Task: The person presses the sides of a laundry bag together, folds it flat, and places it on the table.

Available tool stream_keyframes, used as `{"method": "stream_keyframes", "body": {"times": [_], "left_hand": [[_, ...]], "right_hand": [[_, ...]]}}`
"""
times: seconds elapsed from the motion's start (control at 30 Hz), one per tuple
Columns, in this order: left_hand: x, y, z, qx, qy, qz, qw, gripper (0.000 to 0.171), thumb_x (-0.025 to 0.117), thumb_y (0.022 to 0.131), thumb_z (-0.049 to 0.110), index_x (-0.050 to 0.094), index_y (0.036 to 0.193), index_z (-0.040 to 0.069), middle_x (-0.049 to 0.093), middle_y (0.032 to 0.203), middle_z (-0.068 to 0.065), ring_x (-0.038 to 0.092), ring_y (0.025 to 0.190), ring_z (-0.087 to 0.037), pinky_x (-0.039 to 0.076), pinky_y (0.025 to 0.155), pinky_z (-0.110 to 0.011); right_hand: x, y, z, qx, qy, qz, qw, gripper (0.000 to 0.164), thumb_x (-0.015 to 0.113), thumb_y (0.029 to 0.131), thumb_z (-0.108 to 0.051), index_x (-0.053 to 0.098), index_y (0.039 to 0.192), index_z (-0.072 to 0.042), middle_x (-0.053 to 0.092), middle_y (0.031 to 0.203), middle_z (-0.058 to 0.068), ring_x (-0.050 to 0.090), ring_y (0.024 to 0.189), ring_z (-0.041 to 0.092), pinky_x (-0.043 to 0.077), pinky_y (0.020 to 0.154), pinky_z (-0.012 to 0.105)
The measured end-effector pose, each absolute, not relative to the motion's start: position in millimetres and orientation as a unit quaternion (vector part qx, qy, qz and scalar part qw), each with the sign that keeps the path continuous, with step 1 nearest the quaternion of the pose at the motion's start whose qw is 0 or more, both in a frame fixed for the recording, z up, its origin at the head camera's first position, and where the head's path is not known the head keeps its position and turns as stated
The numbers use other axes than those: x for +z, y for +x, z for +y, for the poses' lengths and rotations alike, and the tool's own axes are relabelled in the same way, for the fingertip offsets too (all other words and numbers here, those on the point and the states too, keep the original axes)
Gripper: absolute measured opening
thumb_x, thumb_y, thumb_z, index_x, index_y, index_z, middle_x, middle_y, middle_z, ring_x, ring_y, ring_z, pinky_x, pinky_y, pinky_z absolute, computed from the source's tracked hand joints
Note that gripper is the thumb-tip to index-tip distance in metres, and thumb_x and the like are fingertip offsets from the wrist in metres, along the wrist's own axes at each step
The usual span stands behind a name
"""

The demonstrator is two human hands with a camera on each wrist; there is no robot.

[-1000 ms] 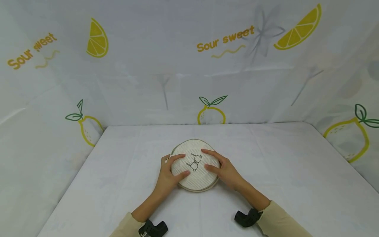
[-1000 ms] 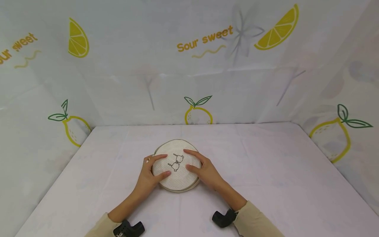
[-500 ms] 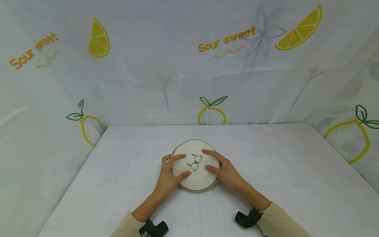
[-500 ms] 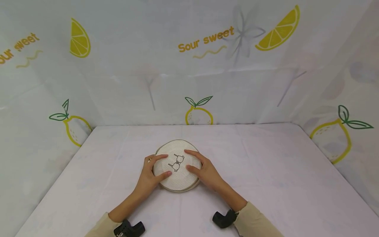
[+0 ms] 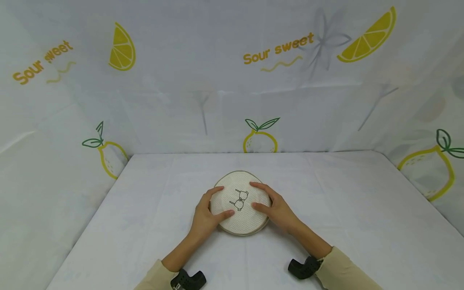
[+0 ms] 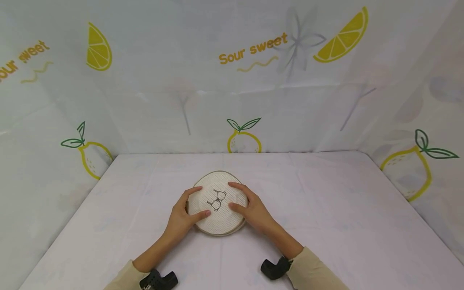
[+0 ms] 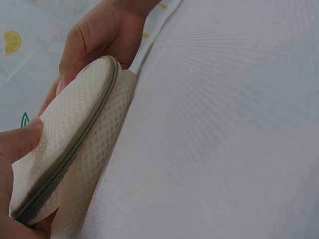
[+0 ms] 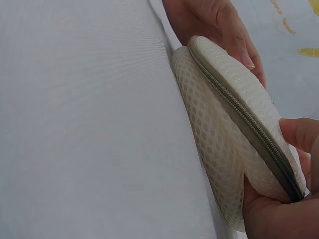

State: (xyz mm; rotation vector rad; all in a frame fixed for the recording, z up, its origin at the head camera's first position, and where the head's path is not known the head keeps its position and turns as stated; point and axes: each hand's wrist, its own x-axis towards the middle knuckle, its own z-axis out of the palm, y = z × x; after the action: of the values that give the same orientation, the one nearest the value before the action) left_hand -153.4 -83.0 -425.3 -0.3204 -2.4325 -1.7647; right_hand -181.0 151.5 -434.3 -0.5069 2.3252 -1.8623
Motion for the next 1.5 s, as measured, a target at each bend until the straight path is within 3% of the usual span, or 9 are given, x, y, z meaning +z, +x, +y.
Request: {"method": "stream_keyframes", "body": {"times": [0.1,0.27,0.5,0.93,1.23,1.5], "left_hand": [[-417,-150,-82,-0.589,-0.101,-0.800,0.044,0.071,0.082,0.076,0.010,0.047,0.138,0.010,0.044,0.140,-0.018,0.050,0.116,-0.033,0.042,0.094,-0.048],[-444,-164,-87,-0.593,-0.113,-0.796,0.043,0.076,0.083,0.075,0.020,0.045,0.140,0.021,0.043,0.143,-0.011,0.050,0.119,-0.029,0.042,0.095,-0.048],[-448,-168,-89,-0.593,-0.119,-0.795,0.036,0.076,0.083,0.075,0.032,0.044,0.140,0.029,0.037,0.148,-0.004,0.039,0.131,-0.026,0.035,0.102,-0.049],[-448,-169,-91,-0.586,-0.128,-0.799,0.036,0.077,0.082,0.075,0.033,0.043,0.141,0.026,0.035,0.149,-0.005,0.032,0.135,-0.027,0.031,0.104,-0.053],[-448,-170,-92,-0.587,-0.131,-0.799,0.023,0.077,0.083,0.075,0.033,0.043,0.141,0.030,0.036,0.149,-0.002,0.034,0.134,-0.023,0.031,0.105,-0.050],[-446,-170,-95,-0.572,-0.127,-0.810,0.023,0.078,0.083,0.073,0.037,0.042,0.140,0.036,0.037,0.149,-0.001,0.031,0.136,-0.022,0.027,0.108,-0.050]], "right_hand": [[-434,-181,152,-0.630,-0.166,0.755,0.069,0.060,0.072,0.086,-0.022,0.046,0.140,-0.027,0.027,0.153,0.002,0.021,0.140,0.020,0.023,0.110,0.039],[-431,-180,152,-0.645,-0.162,0.742,0.085,0.061,0.072,0.087,-0.019,0.045,0.141,-0.025,0.025,0.154,0.002,0.022,0.139,0.019,0.029,0.105,0.028],[-427,-184,155,-0.609,-0.168,0.771,0.085,0.061,0.074,0.085,-0.024,0.047,0.140,-0.028,0.029,0.152,0.003,0.024,0.139,0.022,0.024,0.109,0.045],[-408,-176,150,-0.528,-0.153,0.833,0.057,0.062,0.073,0.086,-0.017,0.047,0.141,-0.018,0.034,0.150,0.011,0.024,0.140,0.032,0.021,0.109,0.054],[-420,-181,156,-0.571,-0.181,0.797,0.078,0.063,0.074,0.085,-0.023,0.046,0.141,-0.025,0.030,0.152,0.006,0.035,0.132,0.028,0.041,0.097,0.045],[-428,-182,153,-0.620,-0.192,0.757,0.080,0.062,0.072,0.087,-0.018,0.044,0.143,-0.022,0.027,0.154,0.004,0.016,0.142,0.023,0.015,0.112,0.047]]}}
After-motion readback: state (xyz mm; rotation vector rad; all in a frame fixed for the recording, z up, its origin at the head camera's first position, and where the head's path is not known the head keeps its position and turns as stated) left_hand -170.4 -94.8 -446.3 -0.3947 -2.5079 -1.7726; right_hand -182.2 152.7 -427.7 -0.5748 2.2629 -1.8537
